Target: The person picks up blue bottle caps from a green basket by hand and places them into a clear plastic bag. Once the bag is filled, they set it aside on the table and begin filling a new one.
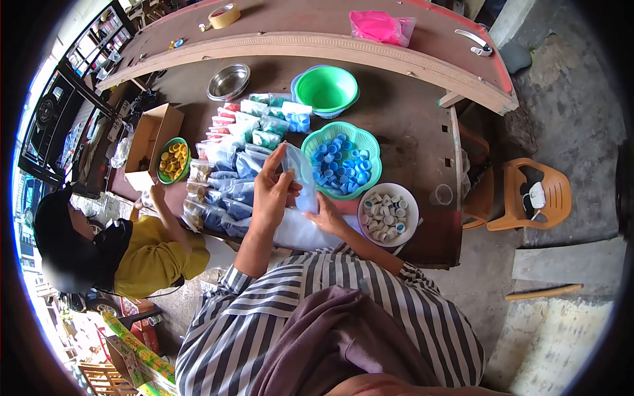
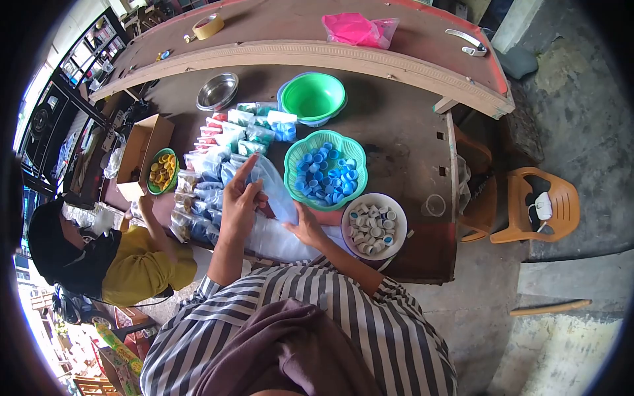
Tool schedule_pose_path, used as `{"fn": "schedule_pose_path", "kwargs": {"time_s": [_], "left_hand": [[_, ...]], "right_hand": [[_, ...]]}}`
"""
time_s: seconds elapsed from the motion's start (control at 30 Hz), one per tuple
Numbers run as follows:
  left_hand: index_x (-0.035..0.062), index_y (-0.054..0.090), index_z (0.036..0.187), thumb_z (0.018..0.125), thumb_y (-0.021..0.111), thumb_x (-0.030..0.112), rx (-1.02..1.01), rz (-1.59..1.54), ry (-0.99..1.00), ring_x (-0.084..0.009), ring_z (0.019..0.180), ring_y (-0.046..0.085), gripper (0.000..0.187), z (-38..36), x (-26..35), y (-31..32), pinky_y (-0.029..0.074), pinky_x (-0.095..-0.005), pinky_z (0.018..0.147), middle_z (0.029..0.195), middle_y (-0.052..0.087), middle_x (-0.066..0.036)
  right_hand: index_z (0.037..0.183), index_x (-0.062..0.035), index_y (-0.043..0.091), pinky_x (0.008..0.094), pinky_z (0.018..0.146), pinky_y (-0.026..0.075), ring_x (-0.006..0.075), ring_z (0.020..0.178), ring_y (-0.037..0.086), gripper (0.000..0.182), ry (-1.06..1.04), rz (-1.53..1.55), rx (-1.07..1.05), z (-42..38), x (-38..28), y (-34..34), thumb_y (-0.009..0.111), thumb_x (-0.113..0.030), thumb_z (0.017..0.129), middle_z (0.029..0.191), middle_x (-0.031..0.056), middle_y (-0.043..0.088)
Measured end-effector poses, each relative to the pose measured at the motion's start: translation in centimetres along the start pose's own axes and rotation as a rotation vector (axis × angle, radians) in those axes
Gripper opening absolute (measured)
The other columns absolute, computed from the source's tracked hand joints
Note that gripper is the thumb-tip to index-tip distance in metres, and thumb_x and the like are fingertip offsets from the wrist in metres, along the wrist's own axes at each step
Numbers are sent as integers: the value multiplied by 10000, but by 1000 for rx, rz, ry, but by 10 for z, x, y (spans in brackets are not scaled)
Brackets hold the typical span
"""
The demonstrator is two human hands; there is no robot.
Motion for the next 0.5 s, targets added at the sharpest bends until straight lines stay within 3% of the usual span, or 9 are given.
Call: {"fn": "schedule_pose_path", "kwargs": {"time_s": [0.1,0.2,0.27,0.3,0.33,0.4,0.43,0.5], "left_hand": [[47,404,1437,899,541,59,20,23,-20,-74,595,578,555,10,-3,-11,490,-209,520,913,649,-68],[47,436,1417,892,527,44,13,83,-83,-79,595,580,533,20,-6,-22,508,-214,517,1161,582,-70],[41,437,1415,886,520,28,-1,124,-50,-84,593,586,535,28,-11,-26,512,-216,514,1236,542,-73],[35,437,1412,880,512,12,-6,163,-17,-90,592,591,538,32,-15,-28,516,-219,512,1311,503,-76],[35,437,1412,880,512,12,-8,165,-21,-90,592,591,538,35,-20,-30,516,-219,512,1311,503,-76],[27,434,1412,869,488,-29,-73,208,-12,-100,598,603,549,42,-30,-31,520,-224,512,1372,473,-105],[21,433,1410,858,475,-61,-97,226,-22,-107,605,617,559,46,-35,-32,517,-223,501,1421,438,-125],[21,432,1410,852,476,-69,-122,222,-11,-110,606,622,567,51,-46,-31,515,-224,496,1422,437,-129]], "right_hand": [[1469,-11,236,440,1053,380,420,1269,457,968,-76,-101,-26,9,3,-3,801,-324,748,1421,294,384],[1478,-16,232,433,1059,372,412,1275,458,963,75,-190,-76,7,-5,-6,786,-350,766,1411,295,406],[1481,-28,240,442,1027,401,417,1258,473,951,62,-102,-271,6,-4,-3,778,-373,777,1415,271,420],[1420,-20,371,433,961,454,386,1167,547,824,-134,-217,-103,6,-10,-5,770,-376,793,1332,232,508],[1420,-20,371,433,961,454,386,1167,547,824,-130,-214,-102,12,-11,-11,770,-376,793,1332,232,508],[1290,-11,525,403,901,493,327,1048,602,641,4,-41,-107,29,-6,-35,777,-327,793,1227,189,565],[1149,-13,613,373,876,505,282,982,615,444,23,-42,-8,37,6,-45,766,-243,801,1143,161,584],[1067,-21,615,387,863,497,323,995,600,307,36,-169,125,57,34,-75,720,-155,812,1100,160,584]]}}
Point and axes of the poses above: each hand's wrist, its own z-axis towards the middle knuckle, its own y-axis out of the palm, x = y × z, the point moved 2 cm from there along z, towards the middle knuckle
